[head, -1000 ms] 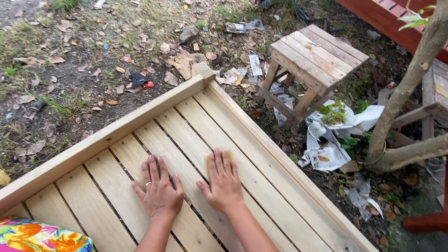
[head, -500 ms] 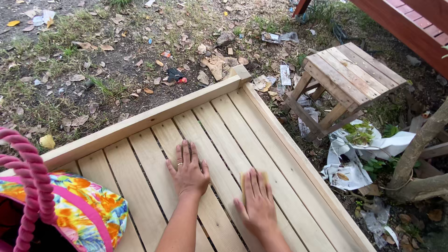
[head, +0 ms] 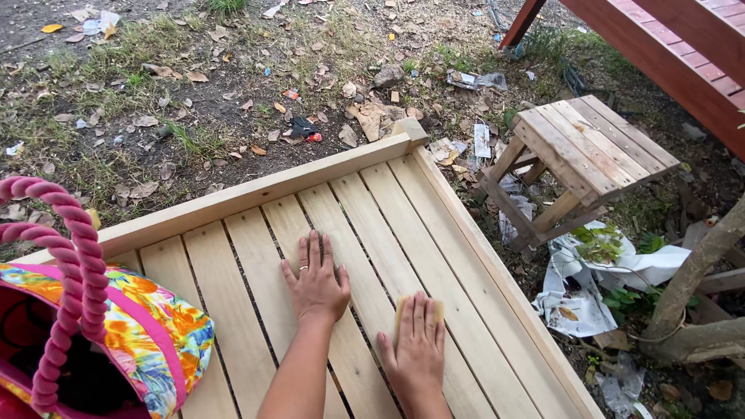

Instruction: The person sits on the ground outdoors and sands the slatted surface of an unfinished wooden panel, rubbing a sanding block back and forth across the boards with one hand while steadying the panel with the other. Near the end they set the block down and pick up a phone.

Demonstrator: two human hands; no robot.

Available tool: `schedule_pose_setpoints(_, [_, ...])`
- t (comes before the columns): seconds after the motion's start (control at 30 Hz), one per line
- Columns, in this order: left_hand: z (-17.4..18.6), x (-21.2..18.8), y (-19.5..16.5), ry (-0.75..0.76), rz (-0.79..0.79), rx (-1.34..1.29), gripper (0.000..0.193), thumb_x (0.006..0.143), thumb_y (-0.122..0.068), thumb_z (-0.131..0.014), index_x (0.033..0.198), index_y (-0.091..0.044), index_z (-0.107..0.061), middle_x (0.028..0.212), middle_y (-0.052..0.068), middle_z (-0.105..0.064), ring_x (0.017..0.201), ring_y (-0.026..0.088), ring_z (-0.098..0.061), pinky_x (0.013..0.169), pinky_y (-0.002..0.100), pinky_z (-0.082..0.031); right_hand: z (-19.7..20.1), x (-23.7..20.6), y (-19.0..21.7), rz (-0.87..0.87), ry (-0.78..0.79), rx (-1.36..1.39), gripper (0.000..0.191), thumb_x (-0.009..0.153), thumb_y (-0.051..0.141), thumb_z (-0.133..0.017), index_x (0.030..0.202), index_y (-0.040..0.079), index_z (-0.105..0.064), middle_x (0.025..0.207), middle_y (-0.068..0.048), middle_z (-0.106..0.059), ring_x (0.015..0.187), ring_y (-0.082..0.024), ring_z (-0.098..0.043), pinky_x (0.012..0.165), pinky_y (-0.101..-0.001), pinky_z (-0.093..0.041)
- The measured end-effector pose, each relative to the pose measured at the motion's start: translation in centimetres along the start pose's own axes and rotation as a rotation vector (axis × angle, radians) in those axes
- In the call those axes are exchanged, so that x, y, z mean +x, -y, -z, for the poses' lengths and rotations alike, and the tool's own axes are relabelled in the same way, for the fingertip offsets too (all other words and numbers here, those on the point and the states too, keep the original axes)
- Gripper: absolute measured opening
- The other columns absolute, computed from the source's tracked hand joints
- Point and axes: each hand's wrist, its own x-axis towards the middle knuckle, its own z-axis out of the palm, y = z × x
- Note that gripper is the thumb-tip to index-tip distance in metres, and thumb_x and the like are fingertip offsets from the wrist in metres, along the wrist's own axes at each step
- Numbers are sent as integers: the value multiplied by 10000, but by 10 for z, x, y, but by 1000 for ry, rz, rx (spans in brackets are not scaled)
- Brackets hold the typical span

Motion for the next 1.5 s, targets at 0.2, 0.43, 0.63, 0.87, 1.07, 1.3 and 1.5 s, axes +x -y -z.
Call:
schedule_pose_setpoints(0.2, [1,0,0,4,4,7,743,937,-432,-438,1610,-225,-201,1702,-17,-98,1555,187,-84,1222,583,-24,18,85,32,6,82,71,910,932,576,-493,1592,43,-164,1690,-126,-115,1560,-308,-73,1219,-520,-66])
schedule_pose_setpoints(0.43, [2,0,-1,-9,11,20,737,940,-435,-433,1608,-229,-201,1700,-23,-115,1557,168,-93,1225,580,-32,17,114,34,41,69,72,908,950,595,-467,1607,50,-156,1701,-118,-110,1565,-299,-77,1232,-516,-69])
schedule_pose_setpoints(0.63, [3,-1,-3,13,21,33,747,935,-439,-435,1610,-234,-190,1700,-26,-108,1556,166,-91,1229,571,-27,18,113,35,20,111,53,902,965,618,-419,1613,65,-122,1705,-107,-79,1568,-289,-51,1236,-505,-47])
schedule_pose_setpoints(0.87, [4,-1,-3,16,28,20,745,937,-443,-440,1609,-231,-200,1703,-27,-107,1557,169,-94,1231,564,-24,20,114,36,19,112,55,900,966,610,-420,1616,67,-117,1704,-103,-82,1566,-294,-56,1234,-505,-45])
schedule_pose_setpoints(1.07, [5,-1,-2,14,26,5,732,944,-435,-434,1609,-238,-198,1703,-32,-97,1557,169,-93,1234,560,-21,10,59,7,57,28,35,860,953,566,-449,1596,73,-160,1699,-108,-122,1559,-287,-78,1224,-502,-65])
schedule_pose_setpoints(1.3, [6,-1,-2,25,21,-7,732,950,-432,-431,1614,-237,-194,1702,-27,-94,1560,174,-90,1233,569,-27,-37,-80,-77,137,-164,-78,986,850,660,-435,1559,30,-163,1668,-162,-140,1541,-350,-85,1156,-619,-87])
schedule_pose_setpoints(1.5, [8,0,-3,67,27,43,739,952,-435,-411,1614,-232,-153,1702,-32,-57,1552,170,-70,1234,558,-13,-42,-73,-69,71,-188,-128,975,871,688,-393,1567,54,-138,1644,-144,-126,1515,-309,-72,1136,-573,-79])
